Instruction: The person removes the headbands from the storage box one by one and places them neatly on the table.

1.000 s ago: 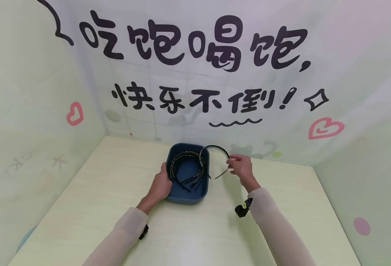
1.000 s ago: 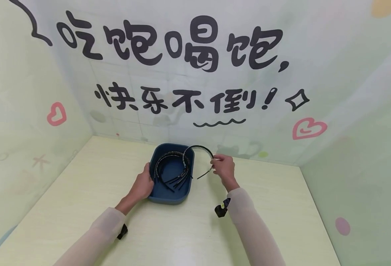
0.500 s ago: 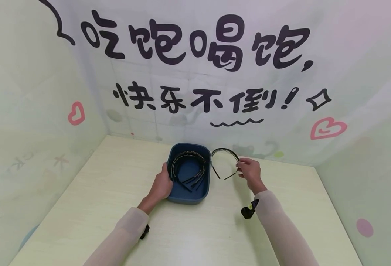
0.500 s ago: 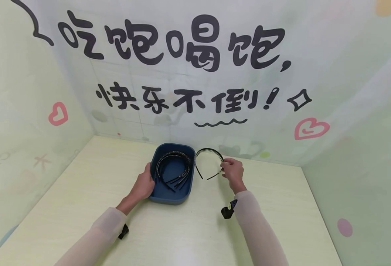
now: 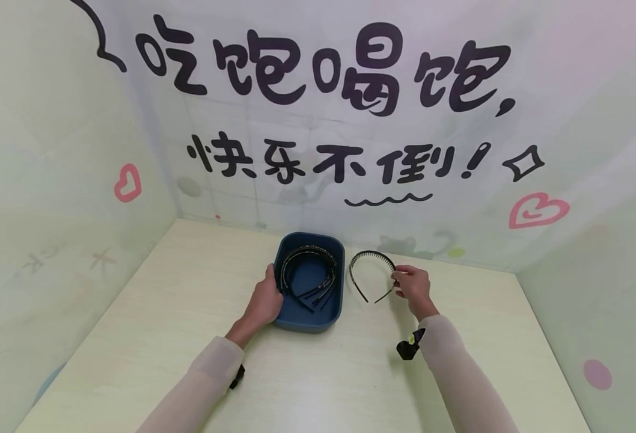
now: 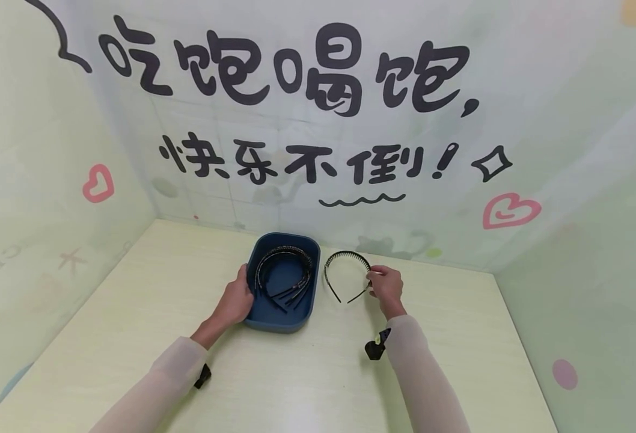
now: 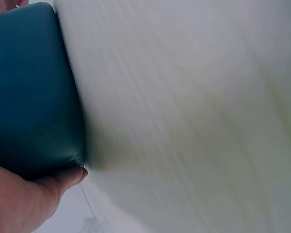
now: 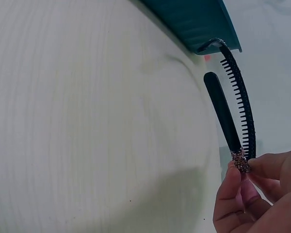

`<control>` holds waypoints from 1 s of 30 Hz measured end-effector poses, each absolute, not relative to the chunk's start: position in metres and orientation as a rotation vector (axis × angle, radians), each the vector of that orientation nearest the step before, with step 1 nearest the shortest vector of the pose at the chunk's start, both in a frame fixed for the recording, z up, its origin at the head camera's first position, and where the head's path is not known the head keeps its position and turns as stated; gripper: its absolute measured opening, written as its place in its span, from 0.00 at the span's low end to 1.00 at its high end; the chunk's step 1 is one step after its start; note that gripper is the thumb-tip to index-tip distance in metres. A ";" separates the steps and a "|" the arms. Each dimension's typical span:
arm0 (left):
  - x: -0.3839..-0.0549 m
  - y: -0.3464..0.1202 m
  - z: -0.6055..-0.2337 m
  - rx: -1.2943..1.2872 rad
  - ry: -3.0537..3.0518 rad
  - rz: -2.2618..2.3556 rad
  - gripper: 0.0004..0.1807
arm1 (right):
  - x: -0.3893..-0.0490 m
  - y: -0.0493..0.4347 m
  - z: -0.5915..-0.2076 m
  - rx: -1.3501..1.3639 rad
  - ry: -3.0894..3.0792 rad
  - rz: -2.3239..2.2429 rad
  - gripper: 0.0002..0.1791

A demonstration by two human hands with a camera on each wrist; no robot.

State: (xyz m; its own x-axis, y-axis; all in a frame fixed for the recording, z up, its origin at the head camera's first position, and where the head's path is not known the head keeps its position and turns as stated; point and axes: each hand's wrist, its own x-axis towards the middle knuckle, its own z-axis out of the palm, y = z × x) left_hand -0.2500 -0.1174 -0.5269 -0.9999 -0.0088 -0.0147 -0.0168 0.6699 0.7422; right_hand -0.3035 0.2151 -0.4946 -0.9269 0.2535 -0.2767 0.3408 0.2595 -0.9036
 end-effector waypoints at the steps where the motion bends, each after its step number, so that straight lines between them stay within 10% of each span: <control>1: -0.250 -0.117 -0.527 -0.021 2.862 1.275 0.38 | -0.304 0.215 -0.496 0.580 2.438 -1.763 0.18; 30: -0.250 -0.119 -0.528 0.009 2.858 1.270 0.38 | -0.299 0.217 -0.511 0.563 2.500 -1.628 0.16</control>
